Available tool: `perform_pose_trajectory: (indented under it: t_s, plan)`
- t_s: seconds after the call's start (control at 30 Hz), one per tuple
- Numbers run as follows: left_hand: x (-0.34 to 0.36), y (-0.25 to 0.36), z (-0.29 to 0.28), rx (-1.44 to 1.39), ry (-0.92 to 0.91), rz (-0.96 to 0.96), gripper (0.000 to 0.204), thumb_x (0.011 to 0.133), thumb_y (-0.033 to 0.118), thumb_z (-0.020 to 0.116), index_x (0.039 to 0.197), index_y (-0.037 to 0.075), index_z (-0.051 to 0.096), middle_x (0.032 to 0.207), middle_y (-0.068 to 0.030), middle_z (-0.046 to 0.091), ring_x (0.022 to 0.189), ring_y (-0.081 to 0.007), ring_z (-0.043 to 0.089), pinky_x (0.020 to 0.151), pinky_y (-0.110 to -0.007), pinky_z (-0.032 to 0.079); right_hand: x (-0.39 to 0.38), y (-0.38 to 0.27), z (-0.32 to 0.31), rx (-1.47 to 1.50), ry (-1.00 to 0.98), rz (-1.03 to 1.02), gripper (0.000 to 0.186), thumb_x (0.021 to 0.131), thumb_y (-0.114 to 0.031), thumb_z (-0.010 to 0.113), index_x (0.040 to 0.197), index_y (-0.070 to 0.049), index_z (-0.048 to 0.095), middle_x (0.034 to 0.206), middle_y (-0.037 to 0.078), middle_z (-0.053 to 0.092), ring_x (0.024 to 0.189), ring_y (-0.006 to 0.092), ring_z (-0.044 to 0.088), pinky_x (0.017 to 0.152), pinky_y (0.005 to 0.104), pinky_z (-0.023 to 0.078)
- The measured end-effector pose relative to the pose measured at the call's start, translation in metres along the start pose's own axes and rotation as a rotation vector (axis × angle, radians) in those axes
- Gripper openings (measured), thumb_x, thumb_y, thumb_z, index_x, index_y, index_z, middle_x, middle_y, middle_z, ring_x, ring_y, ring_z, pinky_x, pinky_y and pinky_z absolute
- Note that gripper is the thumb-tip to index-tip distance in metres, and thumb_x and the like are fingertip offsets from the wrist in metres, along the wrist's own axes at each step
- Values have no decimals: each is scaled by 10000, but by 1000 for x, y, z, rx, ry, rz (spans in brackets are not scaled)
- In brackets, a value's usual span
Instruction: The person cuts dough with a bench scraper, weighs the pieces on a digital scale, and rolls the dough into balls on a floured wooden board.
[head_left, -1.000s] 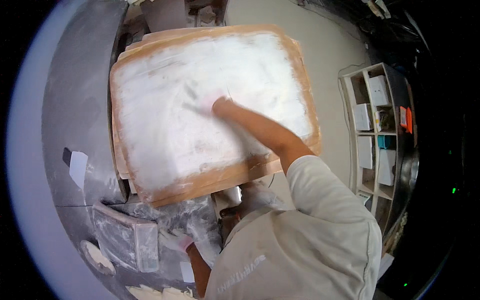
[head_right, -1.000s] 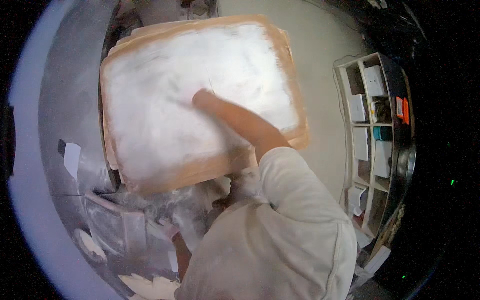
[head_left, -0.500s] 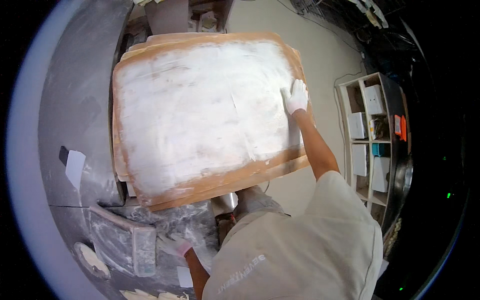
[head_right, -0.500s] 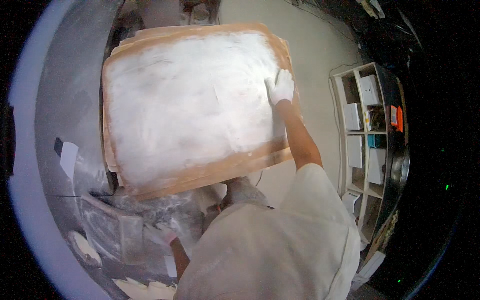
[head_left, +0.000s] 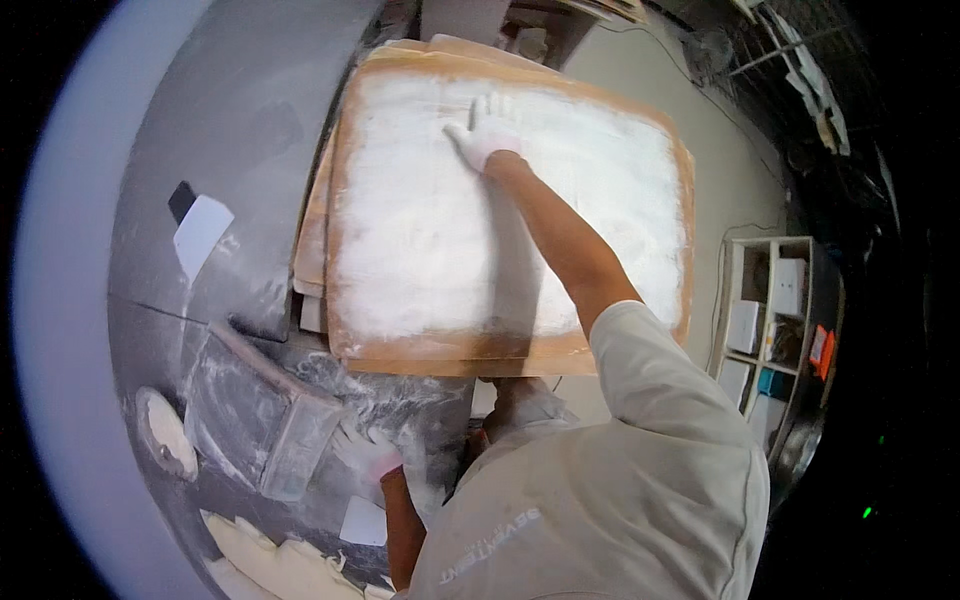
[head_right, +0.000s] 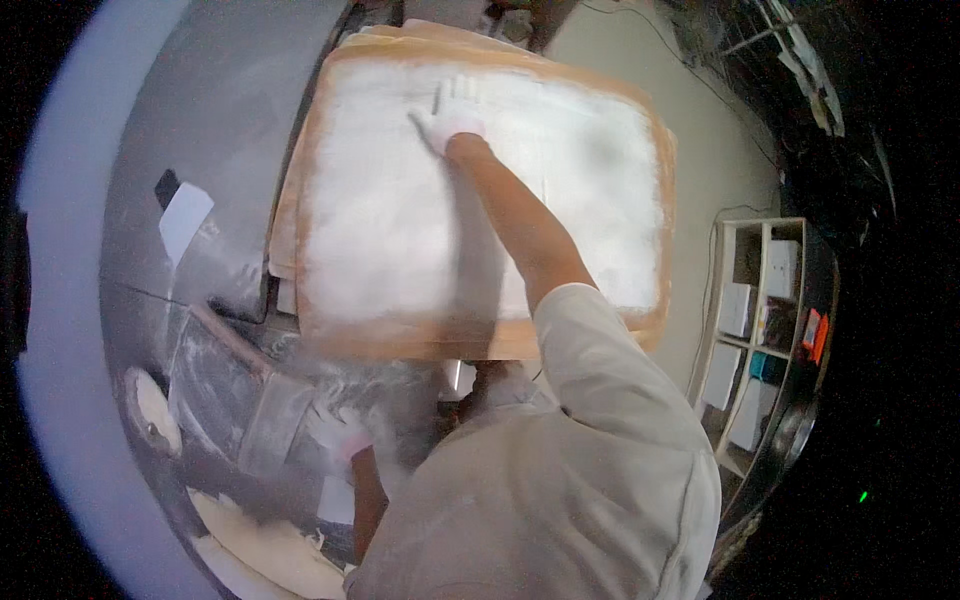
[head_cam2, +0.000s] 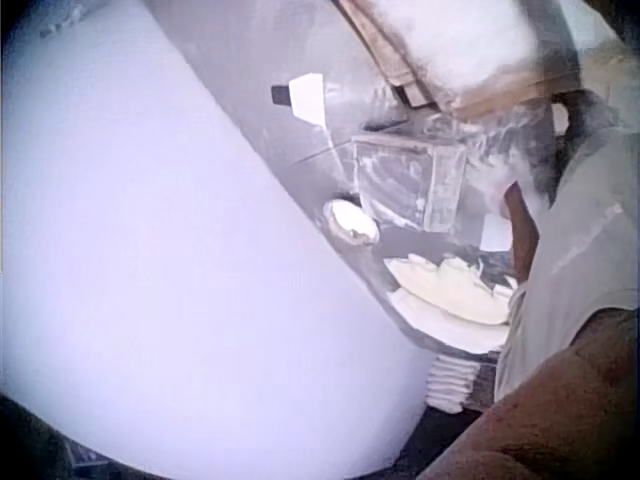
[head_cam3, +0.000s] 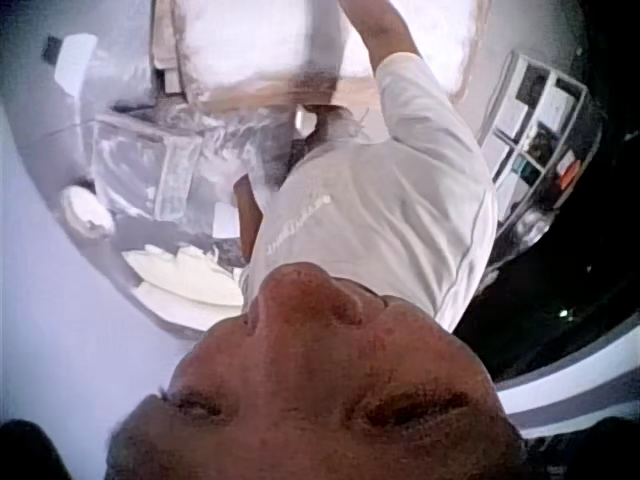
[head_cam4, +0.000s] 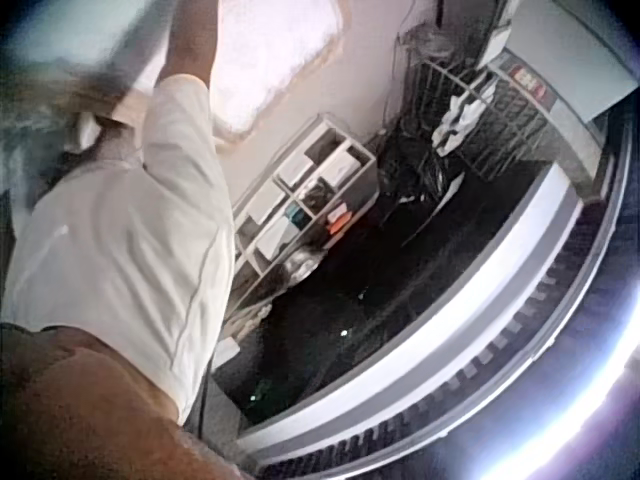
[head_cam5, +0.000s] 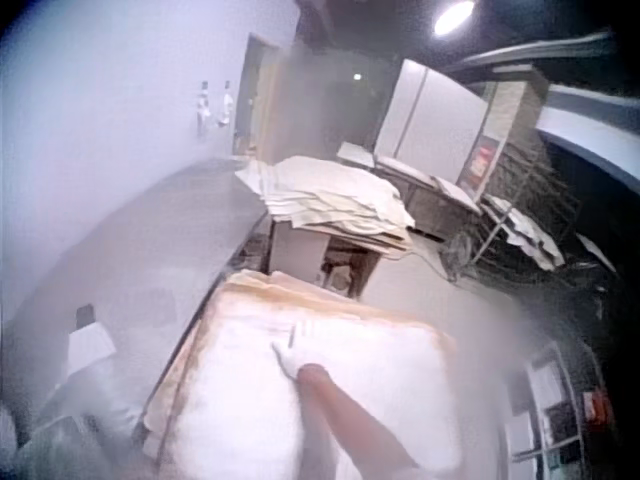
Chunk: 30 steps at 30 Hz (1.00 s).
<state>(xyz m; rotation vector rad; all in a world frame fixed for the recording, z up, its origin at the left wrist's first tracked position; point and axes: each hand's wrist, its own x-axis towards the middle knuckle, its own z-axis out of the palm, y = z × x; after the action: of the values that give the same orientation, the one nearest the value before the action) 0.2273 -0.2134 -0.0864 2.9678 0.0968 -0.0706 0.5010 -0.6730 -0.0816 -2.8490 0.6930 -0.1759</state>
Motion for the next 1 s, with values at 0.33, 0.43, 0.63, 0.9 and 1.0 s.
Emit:
perform_pose_trajectory:
  t_s: [0.33, 0.43, 0.63, 0.9, 1.0]
  plan:
    - [1, -6, 3, -20, 39, 32, 545, 783, 292, 507, 1217, -39, 515, 1257, -278, 506, 1175, -454, 449, 1032, -552, 316, -85, -147, 20, 49, -139, -686, 750, 876, -541, 468, 1411, -23, 376, 1482, 246, 295, 1392, 404, 242, 1148, 502, 168]
    - [-2, -4, 3, -75, 99, 61, 525, 792, 290, 503, 1210, -26, 522, 1224, -266, 518, 1168, -447, 454, 1023, -552, 324, -156, -124, 4, 18, -175, -924, 740, 878, -527, 486, 1407, -20, 381, 1491, 248, 283, 1401, 391, 239, 1148, 502, 183]
    - [-7, -8, 6, -56, 192, 82, 512, 803, 296, 494, 1202, -23, 529, 1206, -259, 524, 1167, -439, 457, 1020, -544, 327, -206, -1, -30, 26, -288, -648, 783, 891, -550, 478, 1450, -25, 317, 1534, 214, 228, 1406, 386, 238, 1157, 472, 195]
    - [-10, -2, 1, -33, 185, 101, 526, 792, 298, 505, 1201, -31, 536, 1193, -265, 528, 1161, -441, 460, 1001, -532, 342, -102, -32, -10, 166, -242, -172, 766, 904, -554, 420, 1454, -32, 316, 1506, 255, 261, 1336, 407, 352, 1127, 456, 258]
    - [-7, 1, 13, -45, 165, 129, 528, 796, 299, 511, 1208, -30, 536, 1206, -275, 524, 1169, -440, 456, 1010, -521, 339, -146, -75, 29, 111, -208, -487, 710, 912, -533, 407, 1448, -71, 348, 1501, 239, 280, 1356, 388, 324, 1143, 501, 200]
